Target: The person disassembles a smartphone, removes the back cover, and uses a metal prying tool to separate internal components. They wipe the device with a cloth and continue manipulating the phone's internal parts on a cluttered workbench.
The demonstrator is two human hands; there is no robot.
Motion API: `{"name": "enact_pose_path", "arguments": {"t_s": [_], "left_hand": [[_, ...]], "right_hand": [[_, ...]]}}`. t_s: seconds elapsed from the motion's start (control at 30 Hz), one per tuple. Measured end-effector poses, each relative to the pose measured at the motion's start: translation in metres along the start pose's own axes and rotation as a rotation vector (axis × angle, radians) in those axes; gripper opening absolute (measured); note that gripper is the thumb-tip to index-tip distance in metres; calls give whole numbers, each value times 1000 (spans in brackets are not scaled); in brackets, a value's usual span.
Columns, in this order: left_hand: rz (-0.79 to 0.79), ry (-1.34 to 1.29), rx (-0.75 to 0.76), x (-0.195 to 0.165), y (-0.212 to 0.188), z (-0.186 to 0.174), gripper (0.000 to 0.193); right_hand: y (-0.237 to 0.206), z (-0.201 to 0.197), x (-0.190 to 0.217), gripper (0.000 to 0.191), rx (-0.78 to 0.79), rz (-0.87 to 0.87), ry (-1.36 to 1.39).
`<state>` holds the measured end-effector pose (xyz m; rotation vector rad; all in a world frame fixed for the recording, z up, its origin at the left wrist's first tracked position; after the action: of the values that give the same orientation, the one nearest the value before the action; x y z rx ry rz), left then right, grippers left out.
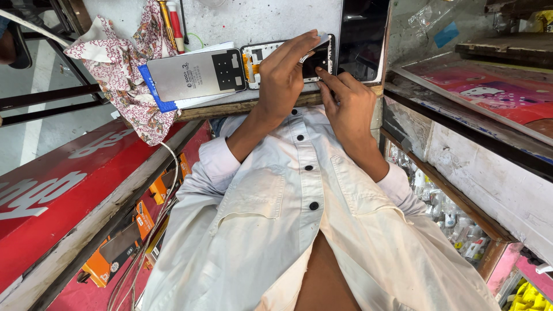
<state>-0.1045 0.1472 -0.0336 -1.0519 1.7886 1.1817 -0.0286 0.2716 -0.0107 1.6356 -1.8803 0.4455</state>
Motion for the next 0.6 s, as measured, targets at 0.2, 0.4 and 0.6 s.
{"name": "enact_pose_path", "arguments": {"t_s": [0.2,0.4,0.6], "left_hand": [[-5,-25,8,2,-3,1,60],[-23,-17,-36,3,-4,-7,56],[-94,-28,-162,3,-13,-20,30]], "right_hand": [[-3,1,-1,28,-1,4,0],[-2,2,-1,27,7,18,-4],[-1,2,0,28,5,9,5]]}}
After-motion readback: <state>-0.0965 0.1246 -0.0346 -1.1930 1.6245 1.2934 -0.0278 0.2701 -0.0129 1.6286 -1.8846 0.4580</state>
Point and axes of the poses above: each hand's wrist, its own y-axis towards the middle knuckle, its own z-axis out of the palm, x = y × z, the point moved 9 cm from there along y, towards the middle knuckle, and after that the axes turned 5 degrees about -x, right-handed, at the moved point
